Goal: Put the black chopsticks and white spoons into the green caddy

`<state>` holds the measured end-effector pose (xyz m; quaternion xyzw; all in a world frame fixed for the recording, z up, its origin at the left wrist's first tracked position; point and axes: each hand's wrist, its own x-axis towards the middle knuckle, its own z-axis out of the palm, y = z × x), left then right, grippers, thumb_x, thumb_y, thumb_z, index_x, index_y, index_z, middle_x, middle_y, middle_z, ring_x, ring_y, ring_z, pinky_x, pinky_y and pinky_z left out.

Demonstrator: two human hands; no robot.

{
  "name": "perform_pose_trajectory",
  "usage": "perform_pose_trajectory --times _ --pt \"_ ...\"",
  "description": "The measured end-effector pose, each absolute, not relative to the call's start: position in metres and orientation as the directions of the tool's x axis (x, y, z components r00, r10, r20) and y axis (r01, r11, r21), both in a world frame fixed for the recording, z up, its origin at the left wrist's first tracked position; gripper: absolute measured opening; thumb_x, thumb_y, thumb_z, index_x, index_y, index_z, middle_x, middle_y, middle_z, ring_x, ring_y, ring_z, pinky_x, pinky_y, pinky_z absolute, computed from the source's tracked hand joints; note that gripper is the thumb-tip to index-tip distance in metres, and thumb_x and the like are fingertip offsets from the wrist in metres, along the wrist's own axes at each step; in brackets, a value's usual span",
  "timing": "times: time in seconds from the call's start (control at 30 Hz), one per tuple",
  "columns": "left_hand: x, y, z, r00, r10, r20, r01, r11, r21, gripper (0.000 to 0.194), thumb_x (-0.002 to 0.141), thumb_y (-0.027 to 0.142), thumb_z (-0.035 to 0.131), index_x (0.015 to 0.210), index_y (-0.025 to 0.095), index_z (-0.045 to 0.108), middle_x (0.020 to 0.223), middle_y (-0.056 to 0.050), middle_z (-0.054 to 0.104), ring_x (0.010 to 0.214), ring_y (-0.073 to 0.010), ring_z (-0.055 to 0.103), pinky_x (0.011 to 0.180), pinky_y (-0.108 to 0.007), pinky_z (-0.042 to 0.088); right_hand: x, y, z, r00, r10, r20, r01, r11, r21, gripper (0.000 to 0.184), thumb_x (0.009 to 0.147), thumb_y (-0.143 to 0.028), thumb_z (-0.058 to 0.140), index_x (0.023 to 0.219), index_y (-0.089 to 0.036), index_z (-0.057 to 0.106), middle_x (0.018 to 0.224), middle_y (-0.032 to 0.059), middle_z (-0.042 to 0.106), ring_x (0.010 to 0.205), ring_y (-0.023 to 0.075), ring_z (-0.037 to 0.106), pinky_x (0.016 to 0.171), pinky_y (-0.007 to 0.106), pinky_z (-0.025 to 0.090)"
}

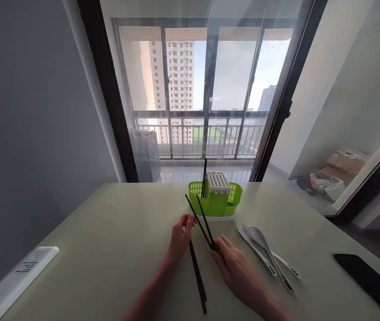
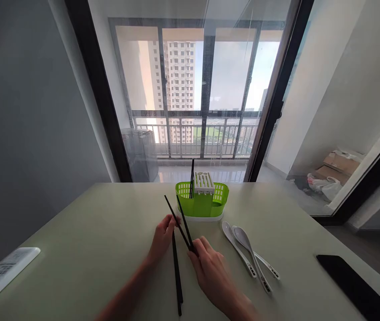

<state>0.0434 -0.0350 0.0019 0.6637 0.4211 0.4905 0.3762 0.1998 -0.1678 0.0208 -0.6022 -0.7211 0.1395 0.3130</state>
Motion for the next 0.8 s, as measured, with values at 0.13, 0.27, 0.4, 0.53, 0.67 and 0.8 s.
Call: perform_pose_trajectory --times 0.13,0.27,0.4,0.53,0.67,0.8 --pt "0.054 -0.052 0.011 0.45 0.858 0.247 -0.093 -0.23 0.969 0.065 0.097 0.069 0.035 0.096 0.019 0.076 0.099 -0.012 0.078 0.098 -0.0264 0.071 0.09 -0.04 0.056 0.201 -0.165 0.013 -0.036 0.951 0.307 0.691 0.246 -0.68 0.028 0.106 -0.037 0.03 0.092 -0.027 0.052 0.095 0.0047 0.06 0.079 0.021 0.063 0.073 0.03 0.051" --pt "0.057 -0.065 0.018 0.613 0.758 0.223 -0.203 -0.122 0.972 0.067 0.095 0.071 0.041 0.113 0.015 0.076 0.104 -0.017 0.078 0.101 -0.0301 0.073 0.098 -0.048 0.055 0.203 -0.16 0.007 0.024 0.958 0.284 0.688 0.19 -0.7 0.027 0.105 -0.037 0.032 0.103 -0.027 0.057 0.107 0.009 0.067 0.098 0.0249 0.067 0.086 0.035 0.055" --pt "0.058 -0.072 0.021 0.651 0.731 0.204 -0.142 -0.147 0.979 0.05 0.092 0.059 0.059 0.111 0.017 0.079 0.113 -0.014 0.078 0.106 -0.0306 0.072 0.106 -0.048 0.051 0.207 -0.16 -0.001 0.045 0.935 0.353 0.68 0.23 -0.696 0.032 0.105 -0.032 0.033 0.13 -0.026 0.053 0.131 0.0112 0.066 0.121 0.0245 0.063 0.096 0.035 0.053" --pt "0.06 -0.074 0.022 0.672 0.72 0.173 -0.103 -0.141 0.985 0.044 0.091 0.052 0.064 0.11 0.016 0.08 0.112 -0.011 0.079 0.107 -0.0299 0.072 0.106 -0.046 0.053 0.21 -0.161 -0.018 0.069 0.9 0.431 0.657 0.284 -0.699 0.025 0.106 -0.035 0.038 0.117 -0.025 0.057 0.112 0.0095 0.074 0.097 0.0251 0.072 0.078 0.033 0.055" --pt "0.06 -0.073 0.019 0.656 0.734 0.177 -0.081 -0.164 0.983 0.036 0.088 0.044 0.07 0.108 0.017 0.082 0.109 -0.009 0.08 0.106 -0.0281 0.073 0.103 -0.04 0.054 0.209 -0.161 -0.034 0.066 0.866 0.496 0.659 0.335 -0.673 0.022 0.106 -0.036 0.041 0.11 -0.024 0.058 0.101 0.0066 0.075 0.086 0.0231 0.072 0.07 0.031 0.054" --pt "0.061 -0.073 0.017 0.661 0.728 0.182 -0.065 -0.186 0.98 0.03 0.085 0.041 0.075 0.103 0.019 0.083 0.104 -0.007 0.081 0.103 -0.0276 0.074 0.097 -0.037 0.057 0.206 -0.162 -0.041 0.091 0.847 0.524 0.656 0.345 -0.672 0.024 0.105 -0.034 0.043 0.121 -0.023 0.058 0.1 0.0063 0.075 0.083 0.0222 0.073 0.069 0.03 0.055"
